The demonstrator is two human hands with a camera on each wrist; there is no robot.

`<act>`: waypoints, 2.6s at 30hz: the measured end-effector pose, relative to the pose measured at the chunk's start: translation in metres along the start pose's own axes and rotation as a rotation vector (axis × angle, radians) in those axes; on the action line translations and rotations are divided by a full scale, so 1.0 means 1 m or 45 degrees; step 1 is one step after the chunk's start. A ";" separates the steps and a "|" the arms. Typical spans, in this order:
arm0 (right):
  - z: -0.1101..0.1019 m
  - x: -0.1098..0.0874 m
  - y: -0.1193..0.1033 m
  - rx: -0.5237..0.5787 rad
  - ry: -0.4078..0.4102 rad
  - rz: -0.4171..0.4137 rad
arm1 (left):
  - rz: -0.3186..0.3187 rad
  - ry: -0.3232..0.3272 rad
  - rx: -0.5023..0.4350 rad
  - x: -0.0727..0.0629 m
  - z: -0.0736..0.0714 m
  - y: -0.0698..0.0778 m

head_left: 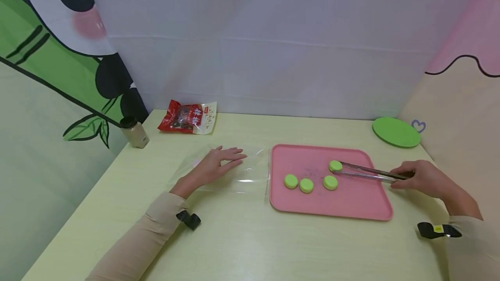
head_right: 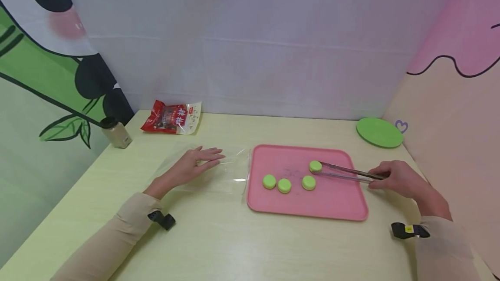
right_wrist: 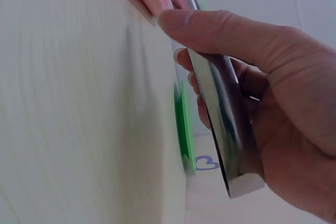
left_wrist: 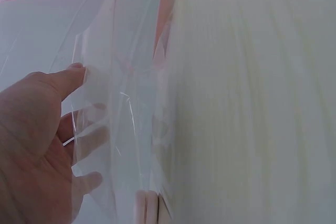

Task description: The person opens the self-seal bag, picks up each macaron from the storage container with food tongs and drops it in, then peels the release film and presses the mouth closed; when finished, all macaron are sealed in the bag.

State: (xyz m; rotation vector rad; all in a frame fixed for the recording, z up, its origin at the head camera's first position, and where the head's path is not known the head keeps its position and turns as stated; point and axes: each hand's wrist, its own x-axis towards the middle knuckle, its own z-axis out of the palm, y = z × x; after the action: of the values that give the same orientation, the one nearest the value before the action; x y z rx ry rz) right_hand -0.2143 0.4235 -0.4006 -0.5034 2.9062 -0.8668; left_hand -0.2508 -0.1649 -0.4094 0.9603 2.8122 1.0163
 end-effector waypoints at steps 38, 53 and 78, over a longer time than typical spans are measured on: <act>0.095 0.076 -0.164 -0.143 -0.091 -0.514 | 0.077 0.011 -0.026 0.001 0.004 -0.002; 0.139 0.106 -0.214 0.034 -0.011 -0.628 | 0.108 0.011 -0.070 0.001 0.002 -0.001; 0.173 0.131 -0.258 -0.052 -0.111 -0.695 | 0.059 -0.014 -0.054 0.001 0.002 -0.007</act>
State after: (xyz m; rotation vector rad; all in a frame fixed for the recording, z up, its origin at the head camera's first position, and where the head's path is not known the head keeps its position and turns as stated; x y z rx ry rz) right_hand -0.2357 0.0871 -0.4016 -1.3401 2.7406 -0.8016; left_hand -0.2552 -0.1672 -0.4152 1.0282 2.7602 1.0672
